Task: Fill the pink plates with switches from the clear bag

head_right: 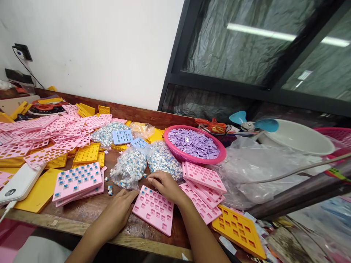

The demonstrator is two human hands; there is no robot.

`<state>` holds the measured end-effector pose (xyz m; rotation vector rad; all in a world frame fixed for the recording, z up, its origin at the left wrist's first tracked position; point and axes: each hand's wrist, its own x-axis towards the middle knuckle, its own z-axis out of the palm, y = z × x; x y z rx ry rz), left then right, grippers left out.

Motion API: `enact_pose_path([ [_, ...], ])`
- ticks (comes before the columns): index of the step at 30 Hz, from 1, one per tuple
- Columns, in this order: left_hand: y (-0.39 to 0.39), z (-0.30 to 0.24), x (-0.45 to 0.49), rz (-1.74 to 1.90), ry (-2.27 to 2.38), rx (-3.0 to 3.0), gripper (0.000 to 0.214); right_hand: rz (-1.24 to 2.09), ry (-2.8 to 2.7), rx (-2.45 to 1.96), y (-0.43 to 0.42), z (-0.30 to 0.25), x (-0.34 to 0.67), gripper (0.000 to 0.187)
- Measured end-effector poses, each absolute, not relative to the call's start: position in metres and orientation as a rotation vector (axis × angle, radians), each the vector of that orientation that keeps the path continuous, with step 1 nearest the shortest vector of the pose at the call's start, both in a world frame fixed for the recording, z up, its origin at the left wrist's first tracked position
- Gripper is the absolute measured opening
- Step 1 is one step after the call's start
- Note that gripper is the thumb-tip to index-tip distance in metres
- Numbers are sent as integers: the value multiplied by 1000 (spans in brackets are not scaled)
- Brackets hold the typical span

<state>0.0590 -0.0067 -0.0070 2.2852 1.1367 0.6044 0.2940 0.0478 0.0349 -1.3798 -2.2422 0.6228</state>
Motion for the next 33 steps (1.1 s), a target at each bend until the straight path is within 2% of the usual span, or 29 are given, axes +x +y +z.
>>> enact_pose_path([
  [3, -9, -1, 50, 615, 1174, 2274, 35, 778, -2173, -1347, 47, 37, 294, 23],
  [6, -11, 9, 29, 603, 1429, 2231, 20, 937, -2151, -1337, 47, 37, 296, 18],
  [11, -8, 8, 9, 438, 1766, 2175, 24, 975, -2249, -1519, 42, 35, 308, 11],
  [14, -5, -2, 11, 357, 1750, 2189, 28, 932, -2264, -1599, 39, 31, 310, 10],
  [18, -2, -5, 12, 364, 1715, 2158, 22, 871, -2330, -1517, 39, 26, 300, 7],
  [25, -20, 18, 11, 783, 1298, 2127, 27, 789, -2382, -1229, 36, 20, 272, 8],
  [33, -4, -20, 46, 612, 1311, 2311, 20, 795, -2256, -1281, 39, 23, 282, 8],
])
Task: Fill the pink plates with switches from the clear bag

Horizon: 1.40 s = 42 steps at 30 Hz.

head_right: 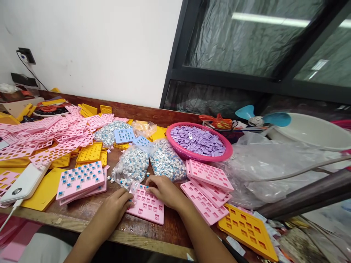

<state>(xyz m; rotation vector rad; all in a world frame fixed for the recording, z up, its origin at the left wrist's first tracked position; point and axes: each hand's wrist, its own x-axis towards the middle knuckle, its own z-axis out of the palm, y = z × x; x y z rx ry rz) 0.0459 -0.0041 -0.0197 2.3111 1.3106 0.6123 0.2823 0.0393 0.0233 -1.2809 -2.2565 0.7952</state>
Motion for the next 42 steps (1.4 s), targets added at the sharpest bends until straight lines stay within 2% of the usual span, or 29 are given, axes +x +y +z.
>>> enact_pose_path([
  [6, -7, -22, 43, 729, 1221, 2302, 22, 630, -2340, -1316, 43, 18, 284, 8],
  [12, -26, -27, 60, 734, 1250, 2247, 16, 618, -2304, -1289, 48, 11, 282, 7],
  [18, -30, -28, 66, 813, 1207, 2217, 11, 758, -2225, -1267, 48, 9, 281, 6],
  [23, -18, -11, 51, 853, 1193, 2178, 16, 915, -2194, -1230, 46, 12, 282, 7],
  [27, -10, -6, 45, 762, 1206, 2130, 15, 1010, -2201, -1169, 42, 7, 280, 7],
  [33, 0, -7, 42, 623, 1279, 2120, 13, 823, -2146, -1114, 28, -7, 282, 8],
  [42, 57, 10, 54, 228, 1423, 2454, 7, 673, -2283, -1079, 28, -7, 290, 7],
])
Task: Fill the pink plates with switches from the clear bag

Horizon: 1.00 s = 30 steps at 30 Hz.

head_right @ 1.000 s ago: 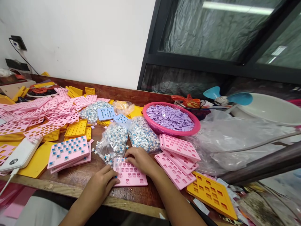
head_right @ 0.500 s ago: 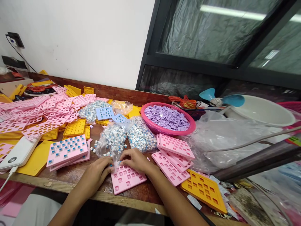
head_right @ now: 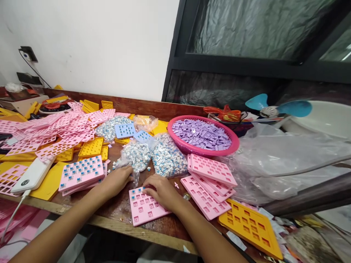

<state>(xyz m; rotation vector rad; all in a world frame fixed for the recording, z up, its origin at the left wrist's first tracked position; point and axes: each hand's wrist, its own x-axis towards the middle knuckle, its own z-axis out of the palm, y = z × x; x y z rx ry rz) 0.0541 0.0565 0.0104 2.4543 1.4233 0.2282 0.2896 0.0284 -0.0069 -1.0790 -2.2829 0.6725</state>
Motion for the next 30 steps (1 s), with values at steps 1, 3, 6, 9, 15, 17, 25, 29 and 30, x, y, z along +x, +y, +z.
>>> enact_pose_path([
  [1, 64, 11, 58, 211, 1425, 2466, 8, 654, -2276, -1086, 30, -8, 290, 7],
  [3, 80, 10, 68, 195, 1427, 2469, 9, 616, -2248, -1103, 33, -11, 291, 7],
  [6, 100, 9, 80, 211, 1438, 2460, 10, 553, -2208, -1122, 38, -16, 290, 7],
  [9, 104, 11, 83, 258, 1435, 2442, 11, 503, -2223, -1118, 40, -17, 290, 10],
  [15, 53, 15, 57, 546, 1284, 2425, 11, 484, -2311, -1048, 37, -15, 295, 17],
  [17, 32, 13, 45, 761, 1234, 2347, 13, 481, -2307, -1047, 36, -15, 295, 16],
  [25, -6, 1, 29, 912, 1120, 2051, 17, 513, -2317, -1019, 31, -17, 278, 17],
  [29, -14, -5, 33, 900, 1047, 2026, 16, 569, -2284, -1039, 29, -13, 276, 14],
  [30, -15, -6, 33, 896, 1031, 2027, 16, 571, -2262, -1062, 29, -11, 277, 14],
])
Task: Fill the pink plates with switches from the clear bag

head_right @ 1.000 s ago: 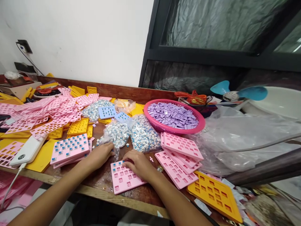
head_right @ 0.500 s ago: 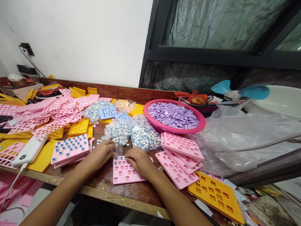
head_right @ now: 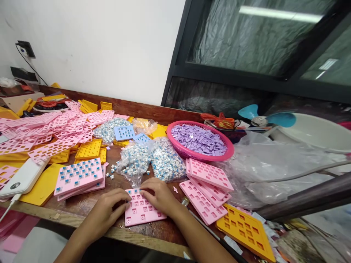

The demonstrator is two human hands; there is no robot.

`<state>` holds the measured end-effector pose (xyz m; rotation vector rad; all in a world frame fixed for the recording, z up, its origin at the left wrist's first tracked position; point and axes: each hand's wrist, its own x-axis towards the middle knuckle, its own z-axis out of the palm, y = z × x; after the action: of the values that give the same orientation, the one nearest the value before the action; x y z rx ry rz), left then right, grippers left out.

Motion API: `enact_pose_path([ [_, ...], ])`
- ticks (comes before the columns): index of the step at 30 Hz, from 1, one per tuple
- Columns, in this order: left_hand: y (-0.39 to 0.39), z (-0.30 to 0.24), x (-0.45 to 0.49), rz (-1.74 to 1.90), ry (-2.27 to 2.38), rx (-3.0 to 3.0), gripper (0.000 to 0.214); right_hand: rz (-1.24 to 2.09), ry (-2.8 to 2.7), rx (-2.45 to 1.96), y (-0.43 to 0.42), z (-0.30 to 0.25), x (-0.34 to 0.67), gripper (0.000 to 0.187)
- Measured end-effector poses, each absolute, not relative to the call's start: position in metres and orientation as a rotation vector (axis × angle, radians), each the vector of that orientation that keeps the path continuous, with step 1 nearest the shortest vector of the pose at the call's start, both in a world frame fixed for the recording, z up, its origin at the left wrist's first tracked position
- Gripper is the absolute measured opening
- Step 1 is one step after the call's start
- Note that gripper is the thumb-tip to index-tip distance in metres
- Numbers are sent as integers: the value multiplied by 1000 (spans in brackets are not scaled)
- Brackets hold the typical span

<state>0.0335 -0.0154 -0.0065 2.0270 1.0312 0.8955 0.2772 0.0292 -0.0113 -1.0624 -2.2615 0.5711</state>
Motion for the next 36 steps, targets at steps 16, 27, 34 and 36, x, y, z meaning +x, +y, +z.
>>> enact_pose_path([
  [16, -5, -17, 57, 819, 1131, 2308, 28, 147, -2404, -1442, 73, 2, 277, 19],
  [27, -7, -12, 66, 780, 1344, 2190, 25, 768, -2174, -1236, 30, 12, 294, 9],
  [34, -8, -11, 69, 738, 1391, 2238, 21, 674, -2122, -1161, 30, -8, 288, 2],
  [36, -8, -10, 68, 732, 1389, 2212, 21, 648, -2100, -1165, 31, -11, 288, 3],
])
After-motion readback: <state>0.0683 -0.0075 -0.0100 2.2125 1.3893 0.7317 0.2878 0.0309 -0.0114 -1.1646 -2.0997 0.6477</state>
